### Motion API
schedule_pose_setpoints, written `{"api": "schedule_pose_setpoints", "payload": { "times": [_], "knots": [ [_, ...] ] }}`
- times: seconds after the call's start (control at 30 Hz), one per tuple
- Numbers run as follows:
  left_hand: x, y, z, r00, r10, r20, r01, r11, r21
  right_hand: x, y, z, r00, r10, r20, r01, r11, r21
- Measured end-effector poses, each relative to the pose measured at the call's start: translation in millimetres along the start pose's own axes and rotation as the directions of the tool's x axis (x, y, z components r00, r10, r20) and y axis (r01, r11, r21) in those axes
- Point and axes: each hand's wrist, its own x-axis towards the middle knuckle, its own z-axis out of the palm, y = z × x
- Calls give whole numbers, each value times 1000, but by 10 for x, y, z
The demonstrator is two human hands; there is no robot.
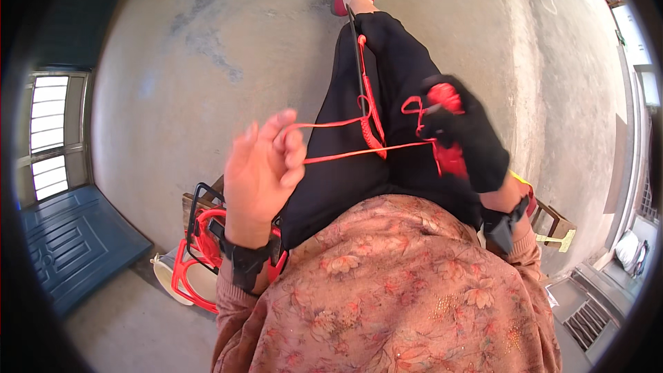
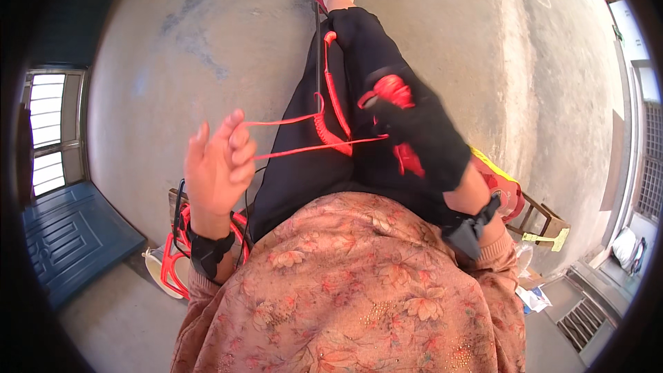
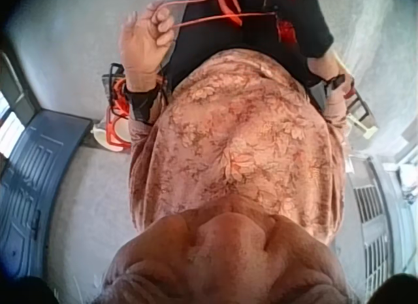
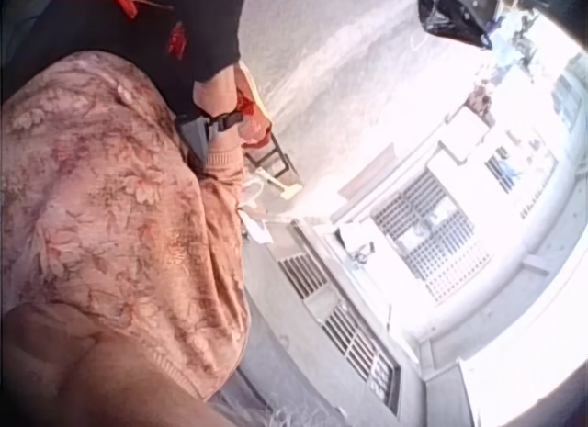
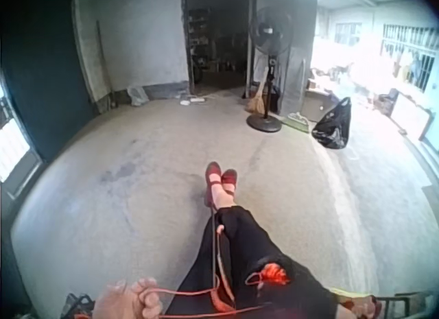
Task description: Wrapping a length of red twine or string around a structural furniture component while seated.
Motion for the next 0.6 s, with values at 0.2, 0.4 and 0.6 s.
{"api": "schedule_pose_setpoints", "payload": {
  "times": [0.2, 0.4, 0.6],
  "knots": [
    [-577, -42, -115, 923, 112, -368, 114, 835, 539, 120, 541, 417, 969, -126, 214, 238, 712, -661],
    [-868, 15, -244, 908, -164, -386, 396, 638, 661, 163, 648, 536, 963, -141, 227, 265, 631, -729],
    [-243, 24, -173, 920, 262, -292, 207, 309, 928, 104, 697, 440, 939, -187, 288, 343, 528, -777]
  ]
}}
